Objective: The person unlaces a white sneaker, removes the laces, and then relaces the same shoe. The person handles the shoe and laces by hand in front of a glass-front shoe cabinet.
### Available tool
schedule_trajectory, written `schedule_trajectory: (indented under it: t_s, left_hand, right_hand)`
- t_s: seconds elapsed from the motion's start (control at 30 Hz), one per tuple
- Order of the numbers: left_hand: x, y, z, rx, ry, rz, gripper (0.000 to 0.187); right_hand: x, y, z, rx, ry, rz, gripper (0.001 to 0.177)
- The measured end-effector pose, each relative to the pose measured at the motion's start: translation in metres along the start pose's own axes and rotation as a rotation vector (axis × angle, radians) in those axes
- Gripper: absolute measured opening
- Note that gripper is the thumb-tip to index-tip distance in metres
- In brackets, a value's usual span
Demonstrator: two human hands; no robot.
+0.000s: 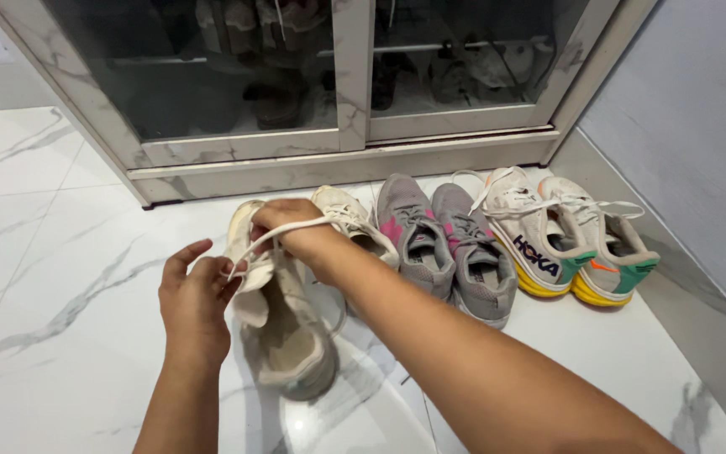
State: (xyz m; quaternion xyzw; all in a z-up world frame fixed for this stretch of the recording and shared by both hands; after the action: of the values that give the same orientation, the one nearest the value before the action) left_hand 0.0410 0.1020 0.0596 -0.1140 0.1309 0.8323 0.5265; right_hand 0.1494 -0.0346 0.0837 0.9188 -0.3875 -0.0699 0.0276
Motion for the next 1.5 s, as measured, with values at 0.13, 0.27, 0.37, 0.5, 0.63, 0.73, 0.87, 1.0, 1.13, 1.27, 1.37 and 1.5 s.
schedule_trajectory:
  t_s: [0.13, 0.27, 0.37, 0.5, 0.63, 0.73, 0.87, 1.0, 1.13, 1.27, 1.37, 1.5]
  left_hand:
    - [-0.006, -0.002, 0.023, -0.062, 0.092, -0.011, 0.043]
    - [-0.017, -0.007, 0.058, -0.199, 0.098, -0.065, 0.044]
    - [-0.015, -0.006, 0.076, -0.256, -0.003, -0.031, 0.050]
    - [-0.005, -0.011, 0.100, -0.363, 0.148, -0.117, 0.059]
    - [0.034, -0.030, 0.127, -0.508, 0.292, -0.125, 0.055]
    - [0.089, -0.034, 0.130, -0.618, 0.195, 0.219, 0.044]
    - [0.116, -0.030, 0.101, -0.345, -0.423, 0.535, 0.045]
    - [0.071, -0.025, 0.015, 0.381, -0.857, 0.173, 0.081]
    - [-0.003, 0.004, 0.000, 0.290, -1.045, 0.014, 0.059]
    - [-0.032, 0.037, 0.006, 0.222, -1.068, 0.106, 0.038]
    - [-0.035, 0.044, 0.032, -0.076, -1.075, 0.253, 0.034]
    - [-0.016, 0.046, 0.052, -0.203, -0.878, 0.440, 0.046]
  right_hand:
    - [-0.004, -0.002, -0.023, 0.057, 0.142, -0.078, 0.034]
    - [-0.008, 0.008, -0.030, 0.061, -0.085, -0.152, 0.022]
    - [-0.011, 0.009, -0.029, 0.013, -0.054, -0.168, 0.011]
    - [0.000, 0.005, -0.020, -0.023, 0.167, -0.199, 0.016]
    - [0.020, 0.006, -0.004, -0.069, 0.372, -0.184, 0.014]
    - [0.037, 0.006, 0.006, -0.071, 0.284, -0.053, 0.015]
    - [0.036, 0.005, 0.006, -0.070, 0.283, -0.021, 0.017]
    - [0.016, 0.008, 0.000, -0.056, 0.149, -0.067, 0.017]
    - [0.002, 0.012, -0.009, -0.124, 0.002, -0.043, 0.016]
    - [-0.008, 0.013, -0.023, -0.084, -0.183, -0.029, 0.017]
    - [-0.017, 0.008, -0.031, -0.045, -0.352, -0.080, 0.016]
    - [-0.033, 0.005, -0.039, 0.038, -0.670, -0.152, 0.015]
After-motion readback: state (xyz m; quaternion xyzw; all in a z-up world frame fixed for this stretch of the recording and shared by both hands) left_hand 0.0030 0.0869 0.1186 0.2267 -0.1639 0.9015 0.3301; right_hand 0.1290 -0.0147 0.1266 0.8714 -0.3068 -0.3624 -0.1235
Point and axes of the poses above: each hand's wrist, its own y-axis away from the middle knuckle, its own x-axis out of the back of the hand, z = x × y, the point moved 8 cm from there along -y, towards the middle knuckle, and after that the axes turned 12 degrees about -z, right-handed, at the moved point
